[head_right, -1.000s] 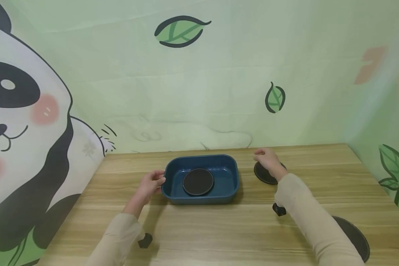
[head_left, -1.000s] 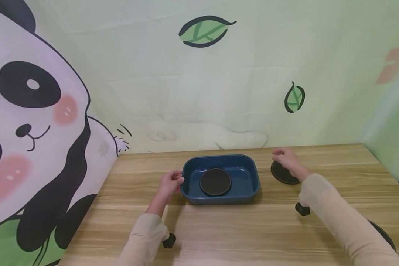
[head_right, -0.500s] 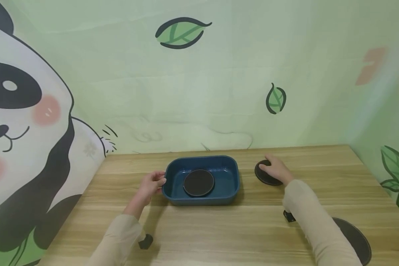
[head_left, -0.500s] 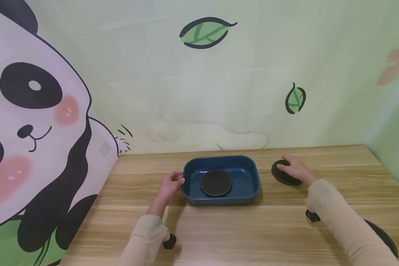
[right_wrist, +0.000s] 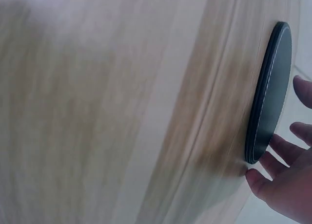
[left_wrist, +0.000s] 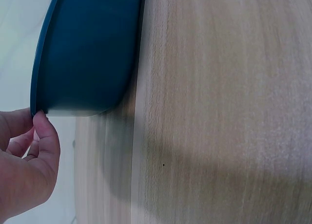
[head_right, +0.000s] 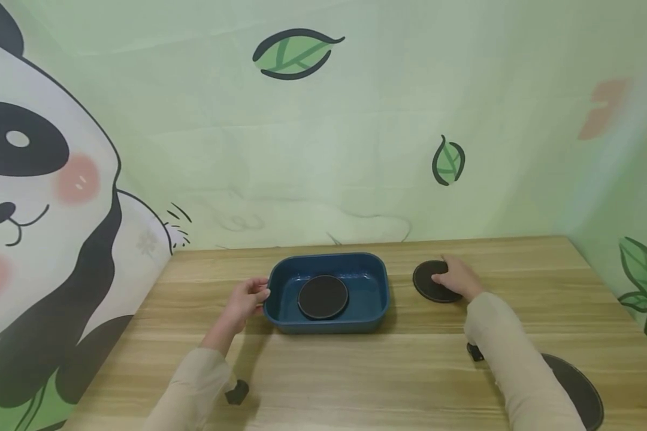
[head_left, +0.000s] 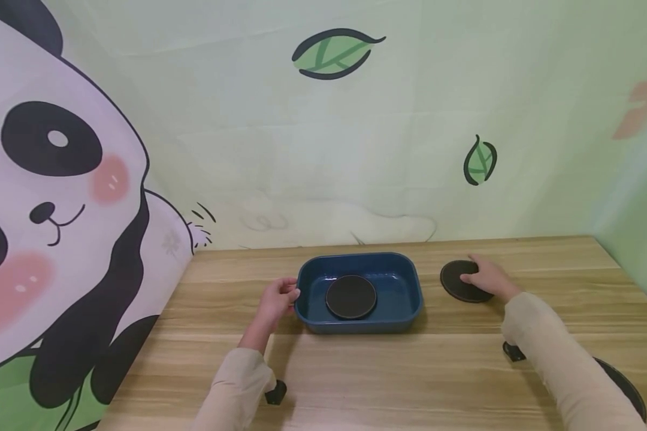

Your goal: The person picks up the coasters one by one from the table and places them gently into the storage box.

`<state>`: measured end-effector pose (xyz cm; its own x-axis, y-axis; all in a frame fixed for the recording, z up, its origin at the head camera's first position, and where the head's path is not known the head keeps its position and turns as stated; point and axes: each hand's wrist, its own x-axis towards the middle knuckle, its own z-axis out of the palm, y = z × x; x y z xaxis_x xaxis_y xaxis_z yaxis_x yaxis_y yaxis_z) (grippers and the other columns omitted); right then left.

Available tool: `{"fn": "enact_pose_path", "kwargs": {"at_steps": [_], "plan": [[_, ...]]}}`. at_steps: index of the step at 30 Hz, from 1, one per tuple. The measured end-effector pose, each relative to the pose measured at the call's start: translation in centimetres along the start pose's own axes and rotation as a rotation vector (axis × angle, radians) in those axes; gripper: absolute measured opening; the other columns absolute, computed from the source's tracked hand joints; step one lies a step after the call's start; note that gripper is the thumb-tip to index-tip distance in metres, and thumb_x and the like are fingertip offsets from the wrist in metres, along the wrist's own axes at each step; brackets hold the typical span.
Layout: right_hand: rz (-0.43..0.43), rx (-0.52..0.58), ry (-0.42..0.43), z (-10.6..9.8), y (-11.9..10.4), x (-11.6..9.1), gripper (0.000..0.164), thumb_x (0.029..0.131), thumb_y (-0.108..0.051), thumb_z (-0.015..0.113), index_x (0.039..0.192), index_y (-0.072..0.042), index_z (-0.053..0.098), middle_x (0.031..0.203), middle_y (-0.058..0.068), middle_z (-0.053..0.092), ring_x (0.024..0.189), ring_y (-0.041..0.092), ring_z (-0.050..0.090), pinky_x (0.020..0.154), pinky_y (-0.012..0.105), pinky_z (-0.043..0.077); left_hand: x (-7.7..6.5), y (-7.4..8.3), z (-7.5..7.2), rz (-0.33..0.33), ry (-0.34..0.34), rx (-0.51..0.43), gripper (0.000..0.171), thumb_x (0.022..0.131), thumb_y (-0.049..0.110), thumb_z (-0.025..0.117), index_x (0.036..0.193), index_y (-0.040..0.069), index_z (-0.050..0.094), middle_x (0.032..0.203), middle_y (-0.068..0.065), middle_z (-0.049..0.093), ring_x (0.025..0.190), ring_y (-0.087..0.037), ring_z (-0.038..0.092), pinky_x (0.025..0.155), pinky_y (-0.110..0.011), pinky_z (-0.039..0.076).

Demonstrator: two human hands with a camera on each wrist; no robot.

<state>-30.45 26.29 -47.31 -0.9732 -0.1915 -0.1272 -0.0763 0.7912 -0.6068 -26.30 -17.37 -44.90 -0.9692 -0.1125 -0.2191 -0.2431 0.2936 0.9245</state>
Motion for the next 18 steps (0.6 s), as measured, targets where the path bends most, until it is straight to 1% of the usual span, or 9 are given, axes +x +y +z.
{"fn": "enact_pose_path", "kwargs": {"at_steps": [5, 9, 12, 14, 16, 18], "plan": [[-0.013, -0.039, 0.025, -0.42, 0.17, -0.06, 0.063, 0.079, -0.015, 0.057, 0.129, 0.013, 0.029, 0.125, 0.039, 0.033, 0.113, 0.052, 0.033, 0.092, 0.058, 0.03, 0.05, 0.07, -0.01, -0.01, -0.001, -0.006, 0.031, 0.086, 0.004, 0.053, 0.117, 0.002, 0.051, 0.106, -0.014, 0.052, 0.084, -0.019, 0.053, 0.063, -0.028, 0.047], [-0.035, -0.08, 0.03, -0.62, 0.23, -0.22, 0.062, 0.074, -0.012, 0.063, 0.124, 0.013, 0.037, 0.119, 0.039, 0.041, 0.108, 0.051, 0.039, 0.089, 0.059, 0.029, 0.05, 0.08, 0.01, -0.011, -0.003, -0.008, 0.031, 0.087, 0.005, 0.052, 0.117, 0.002, 0.051, 0.107, -0.015, 0.052, 0.085, -0.019, 0.053, 0.063, -0.027, 0.047], [-0.049, -0.106, 0.017, -0.77, 0.19, -0.31, 0.062, 0.071, -0.012, 0.066, 0.122, 0.013, 0.039, 0.115, 0.038, 0.044, 0.106, 0.051, 0.04, 0.089, 0.061, 0.024, 0.05, 0.07, -0.02, -0.014, -0.001, -0.01, 0.031, 0.087, 0.005, 0.053, 0.118, 0.002, 0.051, 0.107, -0.015, 0.052, 0.085, -0.019, 0.054, 0.064, -0.027, 0.047], [-0.053, -0.114, -0.002, -0.86, 0.19, -0.36, 0.063, 0.071, -0.013, 0.066, 0.121, 0.013, 0.039, 0.113, 0.038, 0.045, 0.105, 0.05, 0.039, 0.089, 0.061, 0.021, 0.06, 0.07, -0.03, -0.014, -0.001, -0.005, 0.031, 0.087, 0.005, 0.052, 0.118, 0.002, 0.051, 0.108, -0.015, 0.052, 0.086, -0.019, 0.054, 0.064, -0.028, 0.047], [-0.046, -0.111, -0.03, -0.93, 0.19, -0.42, 0.063, 0.072, -0.014, 0.066, 0.122, 0.013, 0.038, 0.113, 0.037, 0.045, 0.105, 0.05, 0.037, 0.09, 0.061, 0.019, 0.08, 0.03, -0.04, -0.016, -0.001, -0.004, 0.031, 0.087, 0.005, 0.053, 0.118, 0.002, 0.051, 0.107, -0.015, 0.052, 0.085, -0.019, 0.053, 0.064, -0.028, 0.047], [-0.027, -0.099, -0.06, -0.96, 0.21, -0.47, 0.065, 0.073, -0.014, 0.065, 0.124, 0.012, 0.035, 0.113, 0.037, 0.043, 0.105, 0.05, 0.034, 0.089, 0.06, 0.02, 0.12, 0.02, -0.04, -0.018, 0.0, 0.001, 0.031, 0.087, 0.005, 0.053, 0.118, 0.002, 0.051, 0.107, -0.015, 0.052, 0.084, -0.019, 0.053, 0.065, -0.028, 0.047]]}}
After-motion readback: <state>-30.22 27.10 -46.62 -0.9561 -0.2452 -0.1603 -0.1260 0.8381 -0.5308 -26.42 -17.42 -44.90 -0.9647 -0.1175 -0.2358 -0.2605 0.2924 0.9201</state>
